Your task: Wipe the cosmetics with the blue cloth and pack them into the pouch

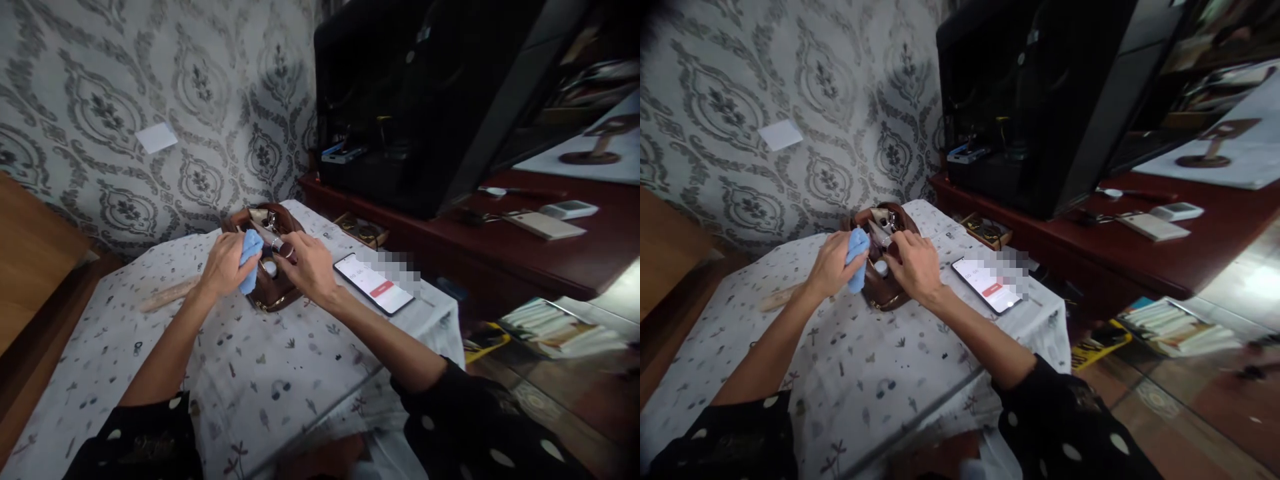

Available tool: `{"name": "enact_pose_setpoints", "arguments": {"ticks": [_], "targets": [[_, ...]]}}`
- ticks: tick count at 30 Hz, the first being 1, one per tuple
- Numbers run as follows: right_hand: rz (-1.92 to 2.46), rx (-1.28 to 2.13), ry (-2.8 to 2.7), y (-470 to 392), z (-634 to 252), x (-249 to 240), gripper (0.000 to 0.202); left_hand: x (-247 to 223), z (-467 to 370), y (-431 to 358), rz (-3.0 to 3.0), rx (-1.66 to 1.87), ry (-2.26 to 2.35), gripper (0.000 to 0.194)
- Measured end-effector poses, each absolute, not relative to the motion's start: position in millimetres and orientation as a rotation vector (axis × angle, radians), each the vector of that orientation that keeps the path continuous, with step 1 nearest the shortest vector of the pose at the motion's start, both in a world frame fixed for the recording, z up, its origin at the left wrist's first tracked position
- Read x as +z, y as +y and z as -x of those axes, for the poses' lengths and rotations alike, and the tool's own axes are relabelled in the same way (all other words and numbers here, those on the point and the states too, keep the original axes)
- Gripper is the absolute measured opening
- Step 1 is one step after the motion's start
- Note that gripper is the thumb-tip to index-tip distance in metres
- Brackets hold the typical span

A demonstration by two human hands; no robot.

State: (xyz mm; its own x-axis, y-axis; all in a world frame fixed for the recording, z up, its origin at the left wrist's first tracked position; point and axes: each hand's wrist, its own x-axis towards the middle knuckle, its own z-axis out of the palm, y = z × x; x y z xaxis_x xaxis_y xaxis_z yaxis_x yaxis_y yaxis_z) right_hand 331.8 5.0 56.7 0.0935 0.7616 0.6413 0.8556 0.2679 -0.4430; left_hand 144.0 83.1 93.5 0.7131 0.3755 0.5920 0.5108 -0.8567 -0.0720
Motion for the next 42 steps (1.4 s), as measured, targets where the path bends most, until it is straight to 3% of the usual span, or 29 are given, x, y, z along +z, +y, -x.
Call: {"name": "enact_pose_setpoints", "arguments": {"ticks": [9,21,42], "targets": [[1.649,0.051,-1.584,8.9,-336.3,65.1,0.02,86.6,-146.6,81.4,2.675,-0.972,-0.76,0.023],[1.97,-0.008,-1.818,16.7,-335.8,100.9,0.031,86.4,-143.4,77.3,2.758,-0.99,-0.794,0.031],[1.935,-0.098,-1.863,30.0,-337.3,98.5,0.051,84.6,-145.7,75.1,2.75,-1.049,-0.832,0.03]]}}
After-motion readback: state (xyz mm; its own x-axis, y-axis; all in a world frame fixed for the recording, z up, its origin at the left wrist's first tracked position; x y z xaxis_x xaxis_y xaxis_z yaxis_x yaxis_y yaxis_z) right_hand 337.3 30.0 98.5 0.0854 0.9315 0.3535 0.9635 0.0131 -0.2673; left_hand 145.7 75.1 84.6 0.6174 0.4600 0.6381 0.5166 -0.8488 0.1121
